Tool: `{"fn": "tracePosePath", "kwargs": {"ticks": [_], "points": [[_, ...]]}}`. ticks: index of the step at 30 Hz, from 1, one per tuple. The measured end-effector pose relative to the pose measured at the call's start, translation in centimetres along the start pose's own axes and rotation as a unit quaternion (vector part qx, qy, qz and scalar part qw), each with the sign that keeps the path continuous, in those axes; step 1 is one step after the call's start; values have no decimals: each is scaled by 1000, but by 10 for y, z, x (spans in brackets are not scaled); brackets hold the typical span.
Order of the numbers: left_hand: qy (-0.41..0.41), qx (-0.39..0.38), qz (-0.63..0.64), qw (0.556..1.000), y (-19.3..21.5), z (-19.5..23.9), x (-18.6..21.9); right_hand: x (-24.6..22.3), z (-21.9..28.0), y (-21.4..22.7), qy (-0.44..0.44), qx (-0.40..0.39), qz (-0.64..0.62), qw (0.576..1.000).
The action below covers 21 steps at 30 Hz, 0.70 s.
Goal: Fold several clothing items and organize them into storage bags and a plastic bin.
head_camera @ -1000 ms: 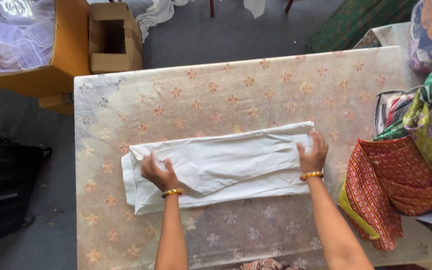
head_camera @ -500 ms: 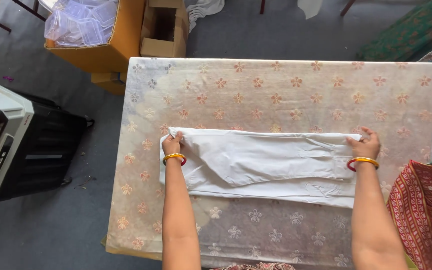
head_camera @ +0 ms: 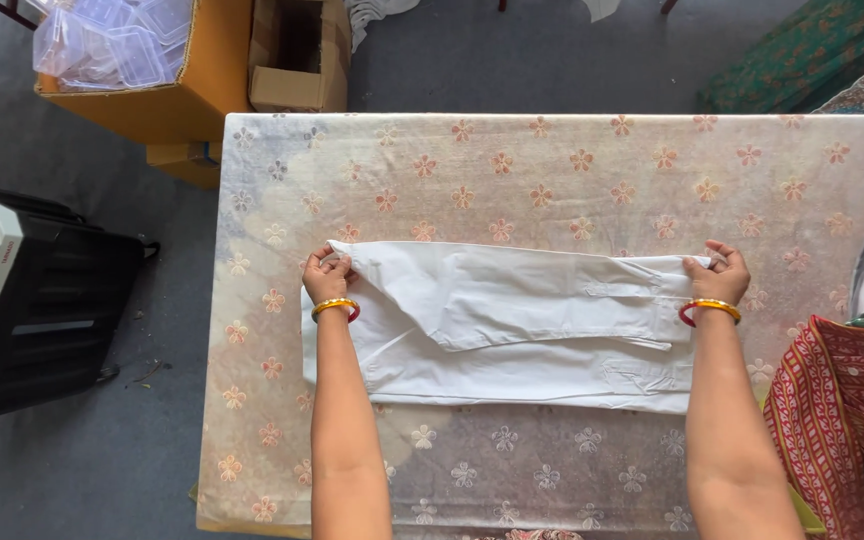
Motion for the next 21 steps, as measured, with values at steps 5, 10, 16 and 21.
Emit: {"fn": "tracePosePath", "kwargs": {"ticks": [5,10,16,21], "points": [[-33,12,-37,999,3,6,0,14,-4,6,94,5,84,992],[-62,-96,-68,991,48,56,-15,-1,60,60,142,19,126,982],[-64,-201,-325,922,58,169,13,34,137,109,127,-64,246,959],[-62,-213,-579,784,51,184,30,32,155,113,117,-16,328,937]]}}
Point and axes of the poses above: each hand's wrist, its own z-axis away from the middle knuckle, its own y-axis out of the back of the hand, x = y × z, the point moved 5 cm from there along -z, towards the middle knuckle, and after that the axes turned 3 degrees about x, right-handed, at the moved point
